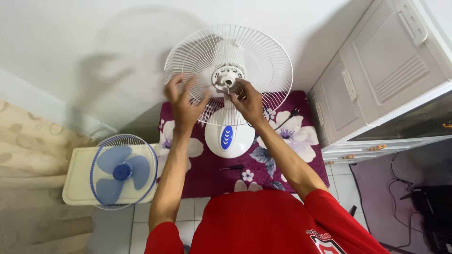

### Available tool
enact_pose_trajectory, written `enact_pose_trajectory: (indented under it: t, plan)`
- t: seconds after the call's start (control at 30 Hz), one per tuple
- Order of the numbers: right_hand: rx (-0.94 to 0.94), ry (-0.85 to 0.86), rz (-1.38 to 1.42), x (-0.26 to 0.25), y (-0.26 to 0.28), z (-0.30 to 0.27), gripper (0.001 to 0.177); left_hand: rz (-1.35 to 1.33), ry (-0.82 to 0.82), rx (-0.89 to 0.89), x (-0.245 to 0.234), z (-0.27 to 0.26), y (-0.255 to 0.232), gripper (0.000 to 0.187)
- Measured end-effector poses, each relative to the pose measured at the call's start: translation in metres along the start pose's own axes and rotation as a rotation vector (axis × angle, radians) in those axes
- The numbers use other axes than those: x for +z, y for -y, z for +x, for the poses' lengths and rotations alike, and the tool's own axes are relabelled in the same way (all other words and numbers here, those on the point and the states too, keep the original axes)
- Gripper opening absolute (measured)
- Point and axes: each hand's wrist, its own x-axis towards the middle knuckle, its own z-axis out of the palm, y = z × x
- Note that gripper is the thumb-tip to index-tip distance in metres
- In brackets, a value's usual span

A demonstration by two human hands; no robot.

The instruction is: The person disassembles a table fan by removing the front grille, fan blades, and rear grille. They use a screwdriver to loosen a screw on the front grille before detaching each component and placing them on a nearby surface.

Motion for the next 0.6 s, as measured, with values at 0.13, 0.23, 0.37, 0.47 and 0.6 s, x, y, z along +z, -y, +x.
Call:
enact_pose_trajectory:
  t: [0.13,0.23,0.37,0.47,0.6]
  plan:
    - [-0.008,-0.16,-0.13,0.03,-0.008,0.009,0.055,-0.076,-0.189,-0.069,-0.007,0.024,0.049,0.072]
    - [-0.035,-0.253,-0.264,0.044,-0.01,0.01,0.057,-0.34,0.029,-0.148,-0.001,0.028,0.068,0.062]
    - [-0.056,-0.367,-0.26,0.056,-0.013,0.018,0.059,-0.441,0.185,-0.414,0.004,0.022,0.067,0.046]
    - [-0.152,-0.404,-0.32,0.058,-0.015,0.018,0.059,-0.395,0.149,-0.294,-0.001,0.018,0.064,0.046]
    - [-0.256,-0.303,-0.3,0.049,-0.013,0.026,0.055,-0.455,0.104,-0.213,-0.009,0.026,0.058,0.051]
